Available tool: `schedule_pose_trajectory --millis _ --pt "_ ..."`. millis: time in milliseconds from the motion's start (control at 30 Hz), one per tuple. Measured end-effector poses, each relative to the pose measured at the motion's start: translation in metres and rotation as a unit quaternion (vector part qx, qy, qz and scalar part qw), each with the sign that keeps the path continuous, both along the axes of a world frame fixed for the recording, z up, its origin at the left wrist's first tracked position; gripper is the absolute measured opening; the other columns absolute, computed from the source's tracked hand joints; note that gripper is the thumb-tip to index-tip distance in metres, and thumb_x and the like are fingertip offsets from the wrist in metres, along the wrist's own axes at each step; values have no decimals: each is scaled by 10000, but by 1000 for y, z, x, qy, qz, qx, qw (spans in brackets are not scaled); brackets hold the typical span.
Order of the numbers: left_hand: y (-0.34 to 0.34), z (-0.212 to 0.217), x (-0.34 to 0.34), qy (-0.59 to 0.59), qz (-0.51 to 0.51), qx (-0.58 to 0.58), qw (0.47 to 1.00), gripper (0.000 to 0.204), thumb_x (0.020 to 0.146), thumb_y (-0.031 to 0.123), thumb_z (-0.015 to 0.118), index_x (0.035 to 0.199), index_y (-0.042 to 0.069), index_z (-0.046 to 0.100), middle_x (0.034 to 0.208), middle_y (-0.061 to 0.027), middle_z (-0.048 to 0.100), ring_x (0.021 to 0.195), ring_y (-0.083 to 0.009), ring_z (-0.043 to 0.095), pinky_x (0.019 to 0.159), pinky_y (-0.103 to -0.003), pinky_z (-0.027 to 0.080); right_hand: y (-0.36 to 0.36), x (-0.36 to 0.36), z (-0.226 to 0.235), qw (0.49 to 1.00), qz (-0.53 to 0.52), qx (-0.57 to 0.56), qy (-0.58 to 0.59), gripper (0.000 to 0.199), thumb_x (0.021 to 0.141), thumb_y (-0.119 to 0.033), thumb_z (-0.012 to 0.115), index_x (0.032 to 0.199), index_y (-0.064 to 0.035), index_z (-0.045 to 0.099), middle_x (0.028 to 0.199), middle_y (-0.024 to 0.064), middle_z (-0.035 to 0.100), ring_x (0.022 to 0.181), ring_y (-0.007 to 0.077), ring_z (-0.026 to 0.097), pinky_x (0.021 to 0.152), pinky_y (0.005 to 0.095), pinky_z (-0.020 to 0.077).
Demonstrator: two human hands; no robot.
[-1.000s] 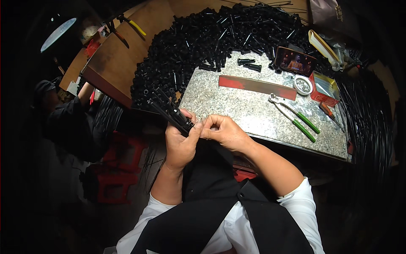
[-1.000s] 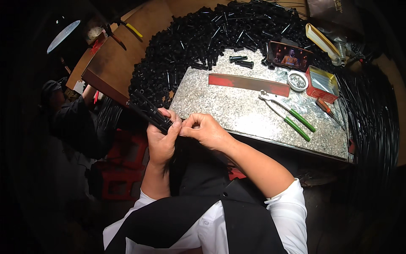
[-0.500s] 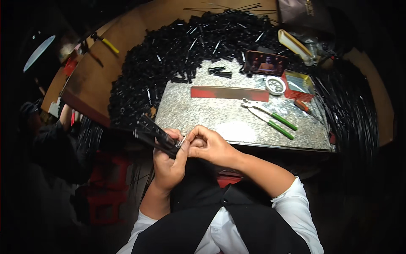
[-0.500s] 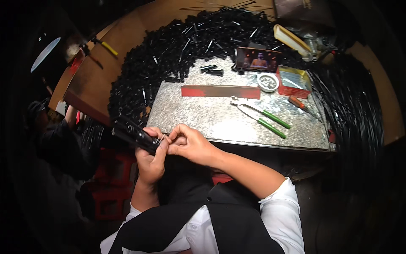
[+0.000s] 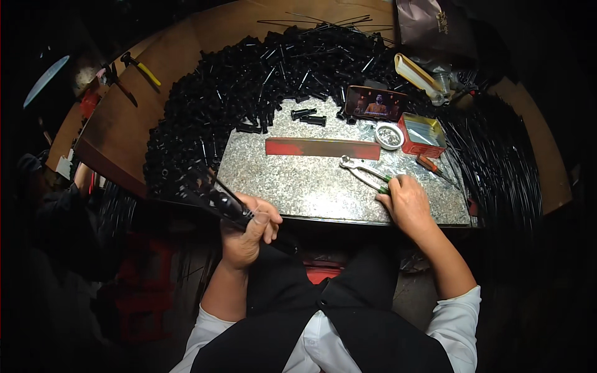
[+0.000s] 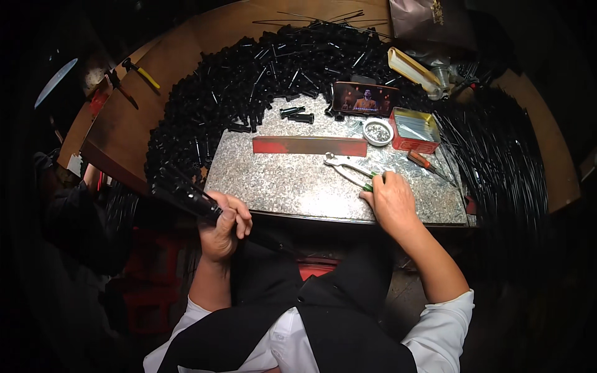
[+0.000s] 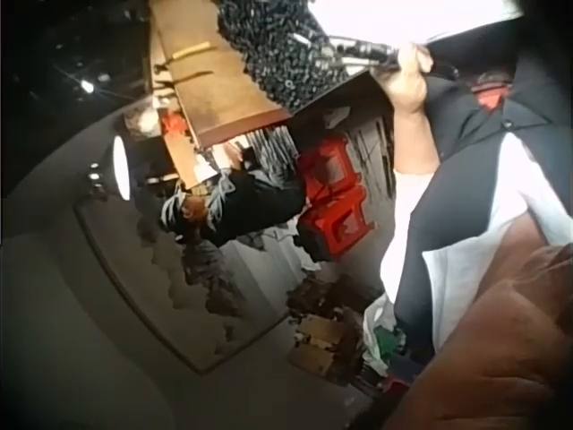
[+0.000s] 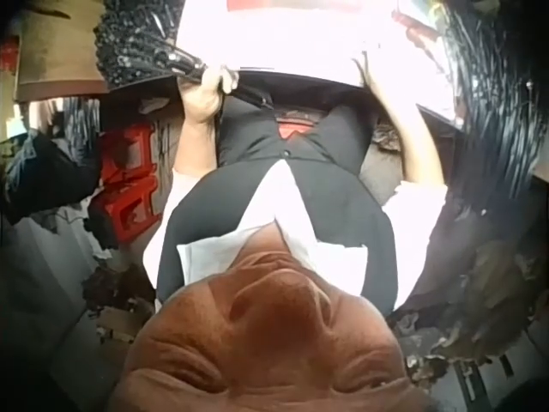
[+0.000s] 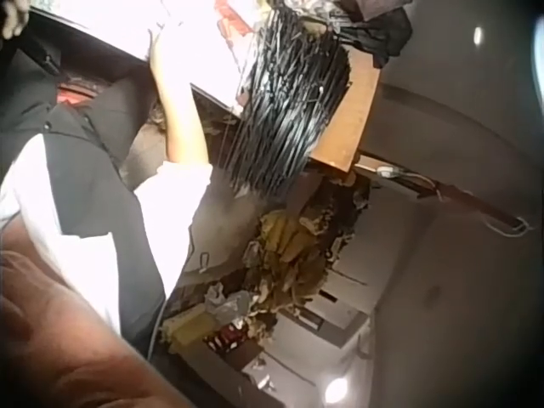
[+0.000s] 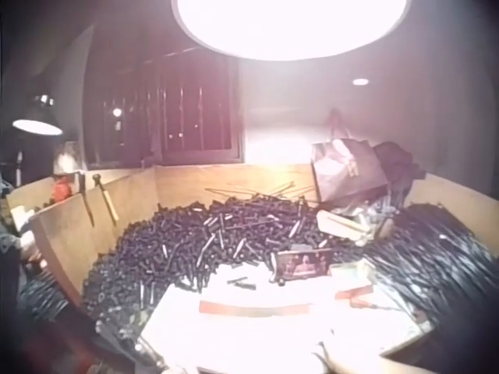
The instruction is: Gathering black cables and attaching connectors using crimping tools and a hammer at an industrial workbench.
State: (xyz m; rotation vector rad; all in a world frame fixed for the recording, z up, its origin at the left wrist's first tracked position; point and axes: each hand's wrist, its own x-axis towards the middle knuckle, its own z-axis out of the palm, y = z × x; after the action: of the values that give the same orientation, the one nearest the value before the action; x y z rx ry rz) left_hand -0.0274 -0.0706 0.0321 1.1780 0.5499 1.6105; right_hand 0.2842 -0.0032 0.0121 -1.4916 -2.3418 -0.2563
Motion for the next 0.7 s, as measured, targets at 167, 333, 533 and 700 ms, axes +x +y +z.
schedule_pose_trajectory --millis 167,333,533,700 --pt "1 9 13 47 33 -58 997 117 918 42 549 883 60 439 637 -72 521 483 -81 449 431 -199 377 6 4 -10 1000 19 -15 -19 278 809 -227 668 864 7 528 862 165 534 814 343 548 710 424 460" --pt "-1 2 4 46 80 -67 993 122 923 58 549 873 60 437 645 -58 507 502 -85 456 442 -204 381 -2 -3 -5 997 26 -22 75 207 855 -177 625 847 -4 511 818 176 527 766 323 552 651 406 446" --pt "7 -12 9 28 69 -29 997 129 918 56 553 878 57 431 709 -68 518 661 -138 541 599 -264 470 -24 -28 28 931 78 -157 320 202 874 -164 625 846 5 518 762 131 552 618 267 527 576 318 417" --pt "5 -12 6 64 33 -51 996 173 872 -3 597 875 58 435 670 -42 512 640 -119 553 566 -260 472 -30 -41 45 956 184 -110 200 291 656 -38 759 767 -27 490 844 114 551 687 272 539 611 349 436"
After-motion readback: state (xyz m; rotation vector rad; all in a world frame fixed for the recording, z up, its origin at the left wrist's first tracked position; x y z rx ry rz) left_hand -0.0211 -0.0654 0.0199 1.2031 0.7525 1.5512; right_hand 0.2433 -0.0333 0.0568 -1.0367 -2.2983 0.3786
